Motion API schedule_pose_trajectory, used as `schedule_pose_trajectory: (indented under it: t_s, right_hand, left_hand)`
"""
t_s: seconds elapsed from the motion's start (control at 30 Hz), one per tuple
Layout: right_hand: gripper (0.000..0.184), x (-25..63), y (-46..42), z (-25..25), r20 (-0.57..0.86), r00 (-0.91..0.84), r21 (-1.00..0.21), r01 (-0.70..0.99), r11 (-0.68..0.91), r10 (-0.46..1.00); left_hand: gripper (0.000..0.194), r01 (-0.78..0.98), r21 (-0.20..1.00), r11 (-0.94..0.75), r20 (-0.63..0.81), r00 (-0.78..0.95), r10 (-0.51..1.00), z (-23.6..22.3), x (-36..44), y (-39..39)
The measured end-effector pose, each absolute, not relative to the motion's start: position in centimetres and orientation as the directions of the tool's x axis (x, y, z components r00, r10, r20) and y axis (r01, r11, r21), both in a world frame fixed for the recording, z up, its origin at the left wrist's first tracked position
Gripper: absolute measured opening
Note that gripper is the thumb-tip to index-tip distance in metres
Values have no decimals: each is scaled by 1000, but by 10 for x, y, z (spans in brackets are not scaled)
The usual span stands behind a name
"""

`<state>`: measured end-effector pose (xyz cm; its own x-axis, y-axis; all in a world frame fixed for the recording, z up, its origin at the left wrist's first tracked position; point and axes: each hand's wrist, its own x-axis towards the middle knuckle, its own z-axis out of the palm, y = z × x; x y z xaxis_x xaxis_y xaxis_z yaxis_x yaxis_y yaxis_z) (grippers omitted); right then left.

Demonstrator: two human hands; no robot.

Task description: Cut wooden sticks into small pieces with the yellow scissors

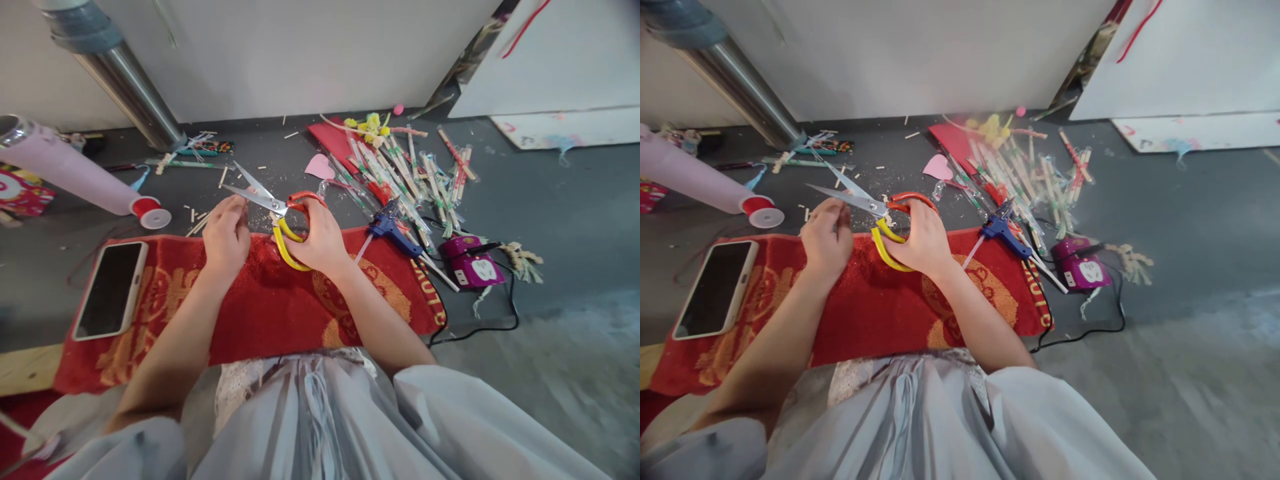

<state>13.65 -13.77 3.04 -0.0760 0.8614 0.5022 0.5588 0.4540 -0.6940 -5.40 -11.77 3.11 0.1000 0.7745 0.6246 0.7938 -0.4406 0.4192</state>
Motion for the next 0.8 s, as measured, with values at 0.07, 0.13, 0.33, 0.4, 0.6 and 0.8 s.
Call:
schedule_pose_trajectory:
  t_s: [0.07, 0.13, 0.33, 0.4, 0.6, 0.8]
  right_hand:
    - [52, 137, -138, 30, 506, -93, -682, 565, 463, 858]
    - [54, 137, -138, 29, 511, -113, -678, 556, 481, 852]
    - [52, 139, -140, 32, 497, -199, -713, 460, 528, 845]
    - [51, 139, -140, 34, 469, -212, -743, 429, 513, 857]
    - [56, 136, -142, 37, 378, -227, -823, 361, 438, 898]
    - [61, 136, -143, 35, 342, -241, -831, 373, 412, 908]
  left_hand:
    - [31, 764, 436, -475, 653, 95, 752, 34, -54, -119]
    - [28, 730, 452, -513, 693, 75, 717, 36, -54, -121]
    - [28, 772, 434, -464, 680, 57, 731, 33, -55, -127]
    - [27, 777, 469, -420, 634, 34, 773, 31, -54, -128]
    - [27, 731, 567, -381, 563, -5, 827, 32, -42, -133]
    - [26, 640, 663, -390, 515, -11, 857, 40, -34, -136]
